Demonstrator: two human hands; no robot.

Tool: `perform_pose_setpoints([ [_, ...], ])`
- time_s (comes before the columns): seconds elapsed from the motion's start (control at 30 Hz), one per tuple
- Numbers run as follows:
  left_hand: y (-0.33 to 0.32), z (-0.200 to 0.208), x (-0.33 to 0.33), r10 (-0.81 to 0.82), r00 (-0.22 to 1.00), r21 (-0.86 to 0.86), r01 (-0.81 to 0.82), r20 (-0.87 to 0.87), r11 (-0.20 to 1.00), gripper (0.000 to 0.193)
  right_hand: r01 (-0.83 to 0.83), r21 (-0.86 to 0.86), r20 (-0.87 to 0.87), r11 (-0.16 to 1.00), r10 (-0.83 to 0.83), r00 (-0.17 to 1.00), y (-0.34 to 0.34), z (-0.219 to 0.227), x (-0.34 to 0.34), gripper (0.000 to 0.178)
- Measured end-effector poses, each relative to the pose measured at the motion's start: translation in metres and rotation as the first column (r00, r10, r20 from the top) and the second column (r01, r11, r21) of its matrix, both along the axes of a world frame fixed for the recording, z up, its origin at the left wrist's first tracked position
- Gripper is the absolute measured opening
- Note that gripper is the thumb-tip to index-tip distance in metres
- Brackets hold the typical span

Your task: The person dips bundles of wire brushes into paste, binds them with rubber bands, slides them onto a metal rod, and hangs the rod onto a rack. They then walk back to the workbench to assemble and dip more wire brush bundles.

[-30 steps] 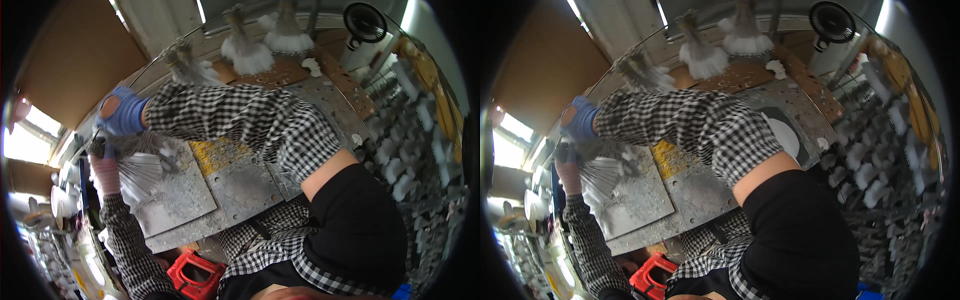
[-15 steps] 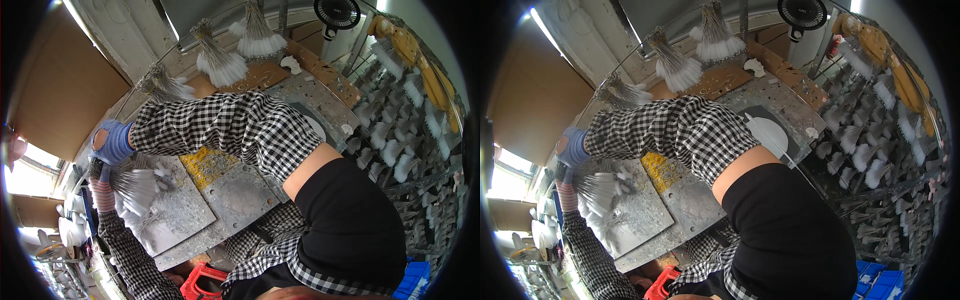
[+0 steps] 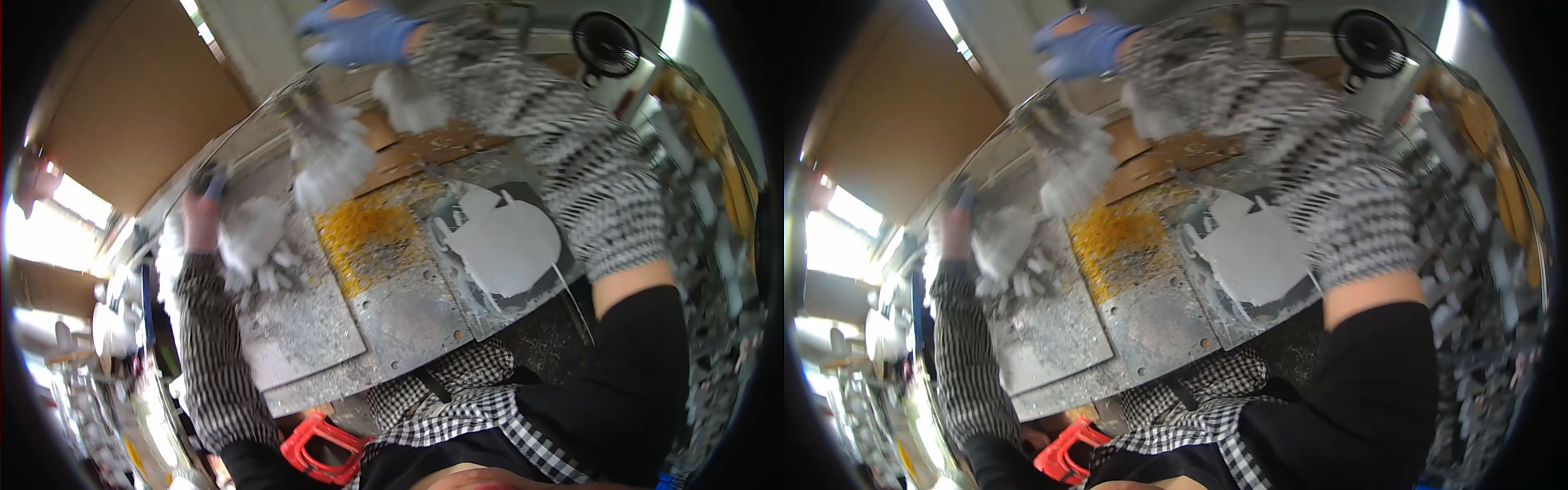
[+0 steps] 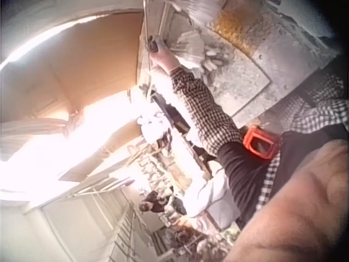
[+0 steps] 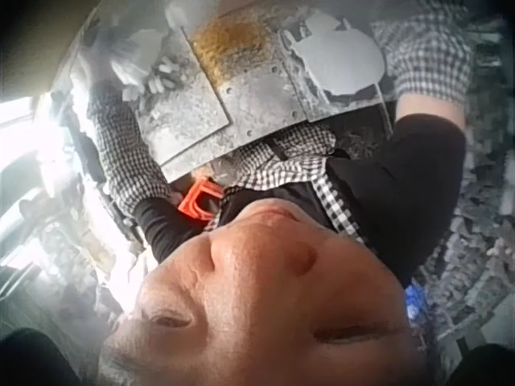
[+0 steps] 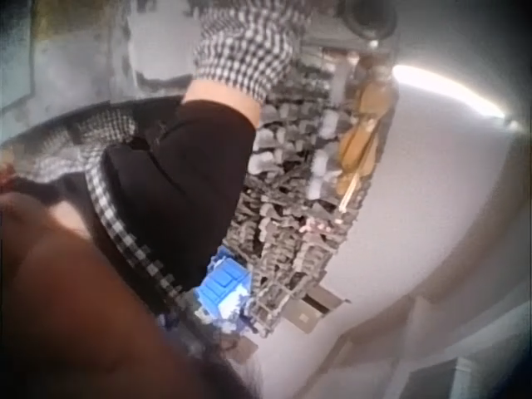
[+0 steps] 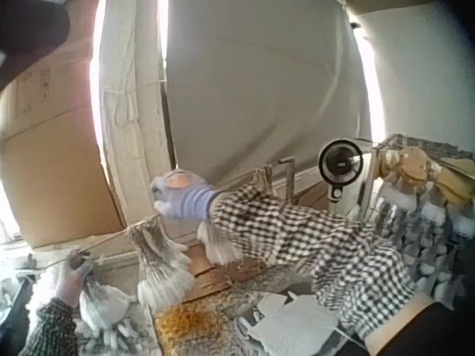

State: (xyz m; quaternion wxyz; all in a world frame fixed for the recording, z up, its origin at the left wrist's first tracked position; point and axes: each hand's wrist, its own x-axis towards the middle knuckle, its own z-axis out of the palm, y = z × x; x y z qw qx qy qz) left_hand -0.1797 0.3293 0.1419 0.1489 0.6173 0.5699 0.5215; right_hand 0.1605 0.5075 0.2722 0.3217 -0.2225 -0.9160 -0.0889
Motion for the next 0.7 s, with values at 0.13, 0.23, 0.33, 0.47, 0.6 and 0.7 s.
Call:
perform_pose_setpoints([
  [0.13, 0.037, -0.012, -0.001, -0.004, 0.970, -0.070, 0.022, 0.244, 0.997, 0.032, 0.133, -0.078, 0.296, 0.988, -0.105, 0.949, -0.022, 0.005, 0.015, 0.046],
  [0.23, 0.047, -0.021, -0.013, -0.001, 0.949, -0.097, 0.033, 0.316, 0.995, 0.031, 0.109, -0.034, 0.320, 0.994, -0.092, 0.943, -0.034, -0.009, -0.008, 0.054],
  [0.33, 0.051, -0.016, -0.009, -0.050, 0.935, -0.070, 0.079, 0.352, 0.994, 0.036, -0.058, -0.078, 0.269, 0.995, 0.077, 0.960, -0.051, -0.009, -0.035, 0.058],
  [0.47, 0.047, -0.007, -0.011, -0.180, 0.893, -0.068, 0.227, 0.412, 0.971, 0.037, 0.176, 0.018, 0.497, 0.984, -0.161, 0.853, -0.055, -0.010, -0.078, 0.051],
  [0.6, 0.050, -0.022, -0.015, 0.025, 0.923, -0.166, 0.043, 0.385, 0.985, 0.036, 0.147, -0.134, 0.466, 0.980, -0.069, 0.882, -0.048, -0.022, -0.085, 0.046],
  [0.7, 0.055, -0.026, -0.003, -0.031, 0.931, -0.129, 0.083, 0.363, 0.988, 0.034, 0.139, -0.174, 0.450, 0.975, -0.047, 0.892, -0.036, -0.033, -0.082, 0.045],
])
